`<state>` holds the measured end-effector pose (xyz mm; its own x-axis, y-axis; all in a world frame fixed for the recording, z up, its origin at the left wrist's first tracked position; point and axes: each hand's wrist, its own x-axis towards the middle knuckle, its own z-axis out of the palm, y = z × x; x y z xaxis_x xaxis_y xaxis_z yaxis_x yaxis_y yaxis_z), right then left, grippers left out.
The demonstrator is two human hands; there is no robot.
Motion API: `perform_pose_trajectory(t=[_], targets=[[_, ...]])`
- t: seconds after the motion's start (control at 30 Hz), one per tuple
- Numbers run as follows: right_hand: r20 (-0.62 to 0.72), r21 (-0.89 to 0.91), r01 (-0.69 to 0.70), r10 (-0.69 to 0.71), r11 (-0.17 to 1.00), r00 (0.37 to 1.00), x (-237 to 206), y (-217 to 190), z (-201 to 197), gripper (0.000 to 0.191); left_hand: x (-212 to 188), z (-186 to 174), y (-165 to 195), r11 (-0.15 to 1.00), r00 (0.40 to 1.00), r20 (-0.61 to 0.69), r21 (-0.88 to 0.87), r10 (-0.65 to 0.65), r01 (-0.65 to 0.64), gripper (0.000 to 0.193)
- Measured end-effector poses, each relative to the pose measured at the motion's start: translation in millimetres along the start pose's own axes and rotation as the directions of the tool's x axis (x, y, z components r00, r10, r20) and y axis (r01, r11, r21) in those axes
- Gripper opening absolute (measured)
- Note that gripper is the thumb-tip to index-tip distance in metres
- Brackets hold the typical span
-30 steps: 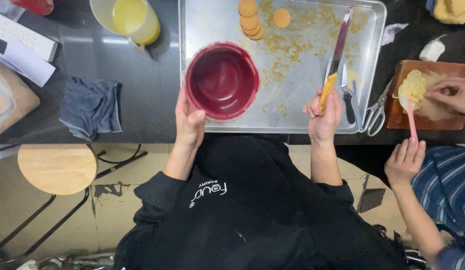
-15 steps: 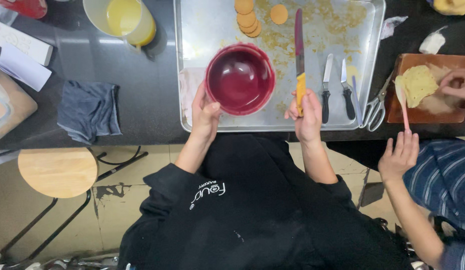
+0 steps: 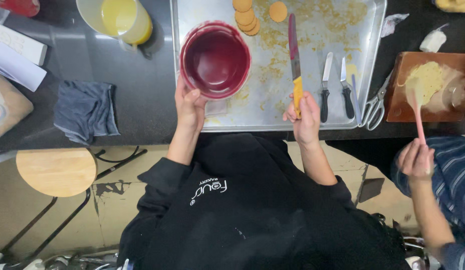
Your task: The person stirs a yellow liquid in a plastic measuring pitcher with a spatula, then sets it aside and briefly reads a handwritten recipe sheet. They then hold a bowl of red glaze, stir and scrape it with a spatula and a knife, and squeeze coloring from a bottle into the bowl while continuing to stir.
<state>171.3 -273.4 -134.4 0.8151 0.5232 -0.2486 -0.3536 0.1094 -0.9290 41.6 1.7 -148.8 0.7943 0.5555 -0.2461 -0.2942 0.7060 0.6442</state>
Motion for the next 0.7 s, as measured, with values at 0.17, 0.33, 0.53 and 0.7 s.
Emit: perform_pose_trajectory(t=[0.17,0.33,0.53,0.7], targets=[[-0.046,0.031,-0.02,0.021,0.999,0.999,2.5,-3.4,0.8,0.032,-13.5,6.4,5.0,0.997,0.997,-0.017,-0.006,-0.073,0.073,0.091],[-0.029,0.089,-0.012,0.014,0.996,0.999,5.1,-2.3,0.6,0.035,-8.4,19.4,10.3,0.953,0.984,0.072,0.246,0.163,-0.176,0.102],[-0.042,0.127,-0.002,0.007,0.992,0.999,2.6,3.1,-0.8,0.036,-11.6,34.9,28.9,0.932,0.964,0.069,0.246,0.256,-0.266,0.111],[-0.052,0.128,0.01,-0.003,0.992,0.999,1.0,1.7,-5.7,0.034,-14.4,45.2,32.5,0.893,0.948,0.091,0.318,0.306,-0.319,0.115]])
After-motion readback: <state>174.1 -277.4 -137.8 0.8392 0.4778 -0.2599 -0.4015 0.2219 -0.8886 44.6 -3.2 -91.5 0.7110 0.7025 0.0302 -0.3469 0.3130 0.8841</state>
